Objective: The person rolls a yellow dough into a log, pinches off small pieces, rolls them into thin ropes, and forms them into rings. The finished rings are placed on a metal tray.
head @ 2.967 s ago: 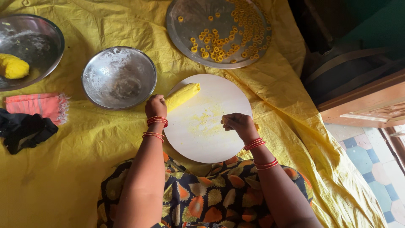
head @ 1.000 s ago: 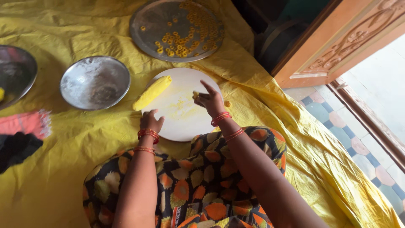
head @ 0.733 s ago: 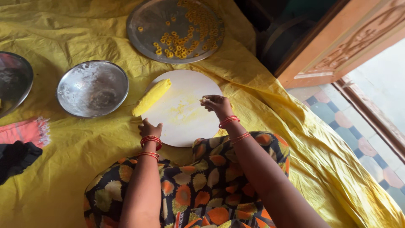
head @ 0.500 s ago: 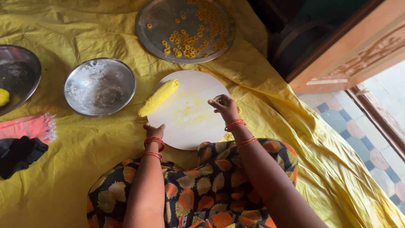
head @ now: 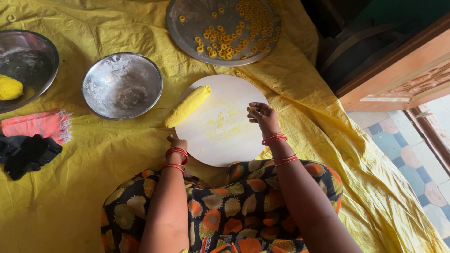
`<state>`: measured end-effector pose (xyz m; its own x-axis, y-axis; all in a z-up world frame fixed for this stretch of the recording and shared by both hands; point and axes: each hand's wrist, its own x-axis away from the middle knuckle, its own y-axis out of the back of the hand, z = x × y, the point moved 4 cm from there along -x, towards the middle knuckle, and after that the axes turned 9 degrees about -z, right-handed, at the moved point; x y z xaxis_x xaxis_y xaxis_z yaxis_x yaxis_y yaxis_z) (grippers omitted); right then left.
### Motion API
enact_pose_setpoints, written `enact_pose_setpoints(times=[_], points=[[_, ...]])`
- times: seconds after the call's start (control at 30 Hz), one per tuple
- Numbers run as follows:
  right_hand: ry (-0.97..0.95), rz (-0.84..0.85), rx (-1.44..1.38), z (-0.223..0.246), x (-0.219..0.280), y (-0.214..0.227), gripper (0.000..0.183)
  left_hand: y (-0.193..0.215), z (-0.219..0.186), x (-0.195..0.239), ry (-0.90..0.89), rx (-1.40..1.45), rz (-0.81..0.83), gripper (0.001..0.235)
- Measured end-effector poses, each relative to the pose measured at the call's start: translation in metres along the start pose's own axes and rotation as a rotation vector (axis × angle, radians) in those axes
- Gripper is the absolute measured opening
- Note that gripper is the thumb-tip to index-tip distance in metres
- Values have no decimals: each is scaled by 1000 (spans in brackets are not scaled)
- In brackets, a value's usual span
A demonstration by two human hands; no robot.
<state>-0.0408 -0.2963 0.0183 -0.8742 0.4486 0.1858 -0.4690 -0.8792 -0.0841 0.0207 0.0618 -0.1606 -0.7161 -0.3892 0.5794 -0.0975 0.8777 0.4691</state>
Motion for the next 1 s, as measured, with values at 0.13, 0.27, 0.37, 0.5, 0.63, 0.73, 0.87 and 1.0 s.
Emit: enact_pose_setpoints(times=[0.13, 0.27, 0.37, 0.5, 0.63, 0.73, 0.87, 1.0], points=[[-1, 3, -29, 4, 4, 4, 27, 1, 12, -6, -12, -112, 9, 55], [3, -37, 11, 13, 7, 10, 31, 11, 7, -7, -58, -302, -2, 38], [13, -47, 7, 21, 7, 6, 33, 13, -6, -5, -166, -589, -80, 28], [26, -46, 73, 24, 10, -4, 33, -32, -14, 30, -486, -813, -55, 27], [0, -56, 89, 23, 12, -7, 35, -130, 4, 144, -1413, -529, 699, 39], [-23, -23, 30, 21, 12, -2, 29, -155, 53, 180, -800, -793, 1083, 79], [4, 47, -54, 20, 11, -3, 23, -144, 69, 180, -626, -832, 1077, 90], [-46, 39, -38, 14, 9, -9, 24, -137, 65, 161, -618, -906, 965, 82]])
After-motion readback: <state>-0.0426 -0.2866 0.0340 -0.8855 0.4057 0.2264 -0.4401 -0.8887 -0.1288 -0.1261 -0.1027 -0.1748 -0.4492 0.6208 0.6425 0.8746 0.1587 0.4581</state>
